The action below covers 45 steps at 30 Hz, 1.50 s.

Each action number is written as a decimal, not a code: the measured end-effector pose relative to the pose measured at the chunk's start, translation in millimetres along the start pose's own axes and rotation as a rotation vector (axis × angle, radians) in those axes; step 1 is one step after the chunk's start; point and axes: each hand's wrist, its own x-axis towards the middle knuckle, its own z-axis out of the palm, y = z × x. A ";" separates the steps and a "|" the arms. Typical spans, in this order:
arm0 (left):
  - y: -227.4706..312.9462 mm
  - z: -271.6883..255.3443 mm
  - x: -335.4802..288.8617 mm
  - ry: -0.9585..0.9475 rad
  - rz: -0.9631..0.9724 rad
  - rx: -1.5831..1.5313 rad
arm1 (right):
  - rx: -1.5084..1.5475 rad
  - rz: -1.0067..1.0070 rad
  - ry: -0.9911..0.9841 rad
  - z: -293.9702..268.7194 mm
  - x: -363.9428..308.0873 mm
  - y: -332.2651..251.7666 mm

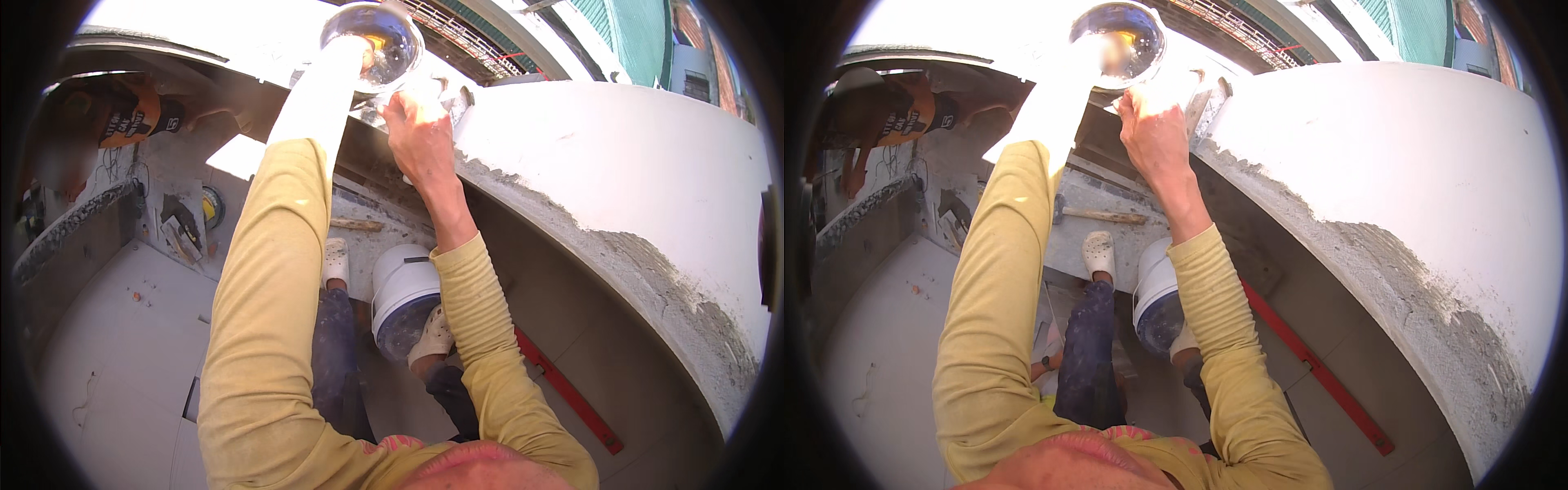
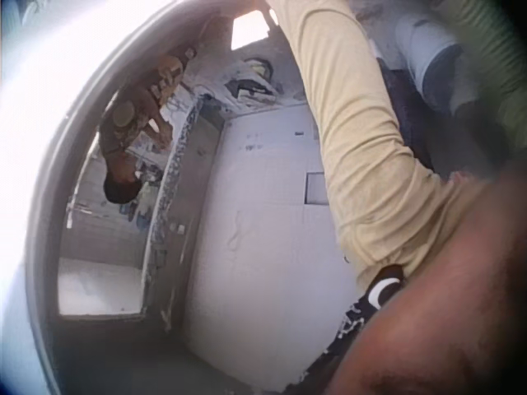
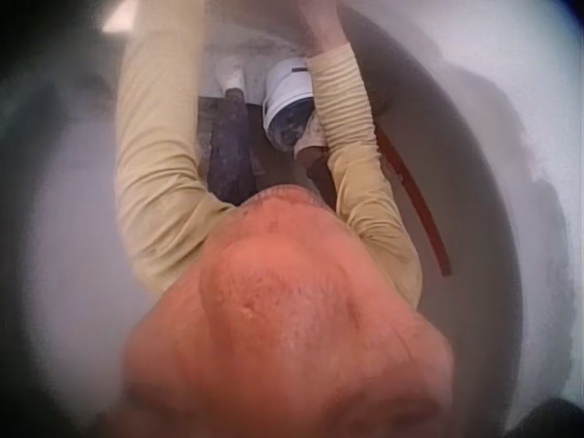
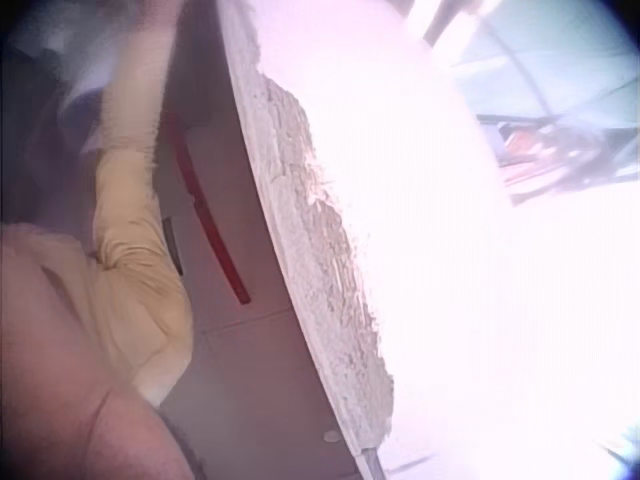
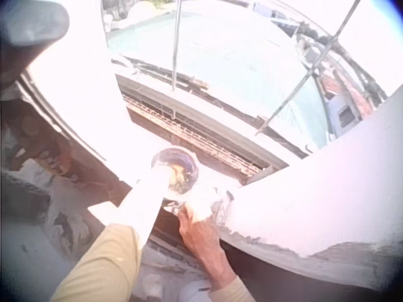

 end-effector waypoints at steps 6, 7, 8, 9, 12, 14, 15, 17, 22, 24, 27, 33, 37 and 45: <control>0.5 6.7 3.3 0.015 0.064 0.102 | -0.097 0.240 -0.266 12.7 -116.0 47.8; -3.9 1.1 -0.7 0.031 0.072 0.119 | -0.105 0.283 -0.305 12.9 -131.9 53.8; -3.7 -5.4 -4.3 0.040 0.088 0.133 | -0.159 0.330 -0.366 12.9 -146.4 58.4; -1.4 -11.5 -9.1 0.049 0.107 0.142 | -0.212 0.372 -0.427 13.1 -160.2 63.2; 7.4 -40.2 -24.1 0.078 0.178 0.167 | -0.206 0.309 -0.443 21.7 -214.7 92.8; 17.2 -66.2 -40.1 0.092 0.233 0.187 | -0.234 0.325 -0.490 4.1 -229.3 89.3; 24.6 -81.2 -50.0 0.100 0.268 0.198 | -0.293 0.396 -0.553 -10.8 -230.7 81.1; 46.8 -110.3 -70.5 0.110 0.348 0.212 | -0.384 0.551 -0.655 -49.1 -232.1 61.2; 146.9 -210.6 -150.4 0.103 0.636 0.263 | -0.311 0.523 -0.549 -156.7 -300.3 58.7; 94.5 -183.9 -183.1 0.226 0.882 0.462 | -0.368 0.465 -0.589 -179.6 -293.2 20.8; 182.9 -223.0 -285.7 -0.343 0.318 -0.348 | -0.182 0.641 -0.438 -218.6 -290.5 -24.7; 316.7 -237.7 -460.3 -1.200 -0.388 -1.716 | 0.325 0.543 0.334 -263.8 -273.0 -153.8; 349.2 -250.5 -507.4 -1.149 -0.314 -1.445 | 0.103 0.391 0.242 -323.8 -325.1 -196.3; 227.2 -243.9 -534.8 -1.028 0.452 -0.078 | -0.430 0.620 -0.146 -393.6 -466.4 -277.3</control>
